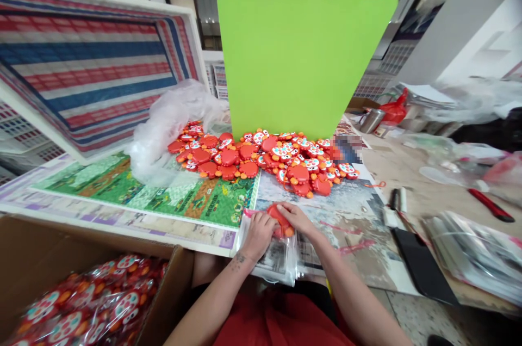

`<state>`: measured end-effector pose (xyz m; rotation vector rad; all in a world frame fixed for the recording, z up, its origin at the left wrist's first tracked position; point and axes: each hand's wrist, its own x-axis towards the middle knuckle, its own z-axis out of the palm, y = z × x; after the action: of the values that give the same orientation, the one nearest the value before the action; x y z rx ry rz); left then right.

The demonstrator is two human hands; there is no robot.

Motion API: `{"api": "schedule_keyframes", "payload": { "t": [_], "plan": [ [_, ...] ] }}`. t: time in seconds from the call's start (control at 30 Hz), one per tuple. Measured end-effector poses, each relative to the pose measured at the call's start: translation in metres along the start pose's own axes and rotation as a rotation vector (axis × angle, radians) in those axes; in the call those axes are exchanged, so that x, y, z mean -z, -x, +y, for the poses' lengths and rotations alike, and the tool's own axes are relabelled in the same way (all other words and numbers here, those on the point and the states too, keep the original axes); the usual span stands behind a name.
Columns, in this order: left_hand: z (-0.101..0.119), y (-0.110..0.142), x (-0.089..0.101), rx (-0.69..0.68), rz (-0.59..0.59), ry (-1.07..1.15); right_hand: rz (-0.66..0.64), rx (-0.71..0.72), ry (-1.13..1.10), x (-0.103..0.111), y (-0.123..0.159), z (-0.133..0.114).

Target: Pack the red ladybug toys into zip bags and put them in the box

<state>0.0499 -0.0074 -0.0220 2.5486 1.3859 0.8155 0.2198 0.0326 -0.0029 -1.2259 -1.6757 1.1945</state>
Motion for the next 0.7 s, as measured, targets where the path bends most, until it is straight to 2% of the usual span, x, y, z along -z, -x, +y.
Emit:
{"api": "schedule_keyframes", "payload": {
  "t": [0.07,0.13,0.2,0.27,0.33,0.4,0.47,0.53,0.7],
  "plan": [
    [0.0,0.0,0.0,0.014,0.06,0.024,-0.102,0.016,0.099,-0.006,-0.004,-0.003],
    [0.0,-0.001,0.0,0.013,0.108,0.076,-0.089,0.061,0.21,-0.005,-0.005,-0.003],
    [0.0,-0.003,0.0,0.024,0.126,0.138,0.058,0.059,0.331,0.003,-0.003,-0.001],
    [0.0,-0.005,0.0,0.048,0.119,0.199,0.21,-0.037,0.444,0.013,0.005,0.004],
    [-0.002,-0.007,-0.001,0.066,0.099,0.26,0.267,-0.14,0.493,0.02,0.016,0.01],
    [-0.003,-0.009,-0.001,0.092,0.069,0.32,0.245,-0.153,0.441,0.019,0.027,0.017],
    [-0.004,-0.013,0.002,0.119,0.017,0.366,0.239,-0.093,0.353,0.011,0.035,0.021],
    [-0.004,-0.017,0.008,0.126,-0.062,0.37,0.292,-0.056,0.32,-0.001,0.038,0.021],
    [0.007,-0.022,0.034,0.155,-0.261,0.336,0.395,-0.086,0.271,-0.021,0.04,0.006]
  ]
}}
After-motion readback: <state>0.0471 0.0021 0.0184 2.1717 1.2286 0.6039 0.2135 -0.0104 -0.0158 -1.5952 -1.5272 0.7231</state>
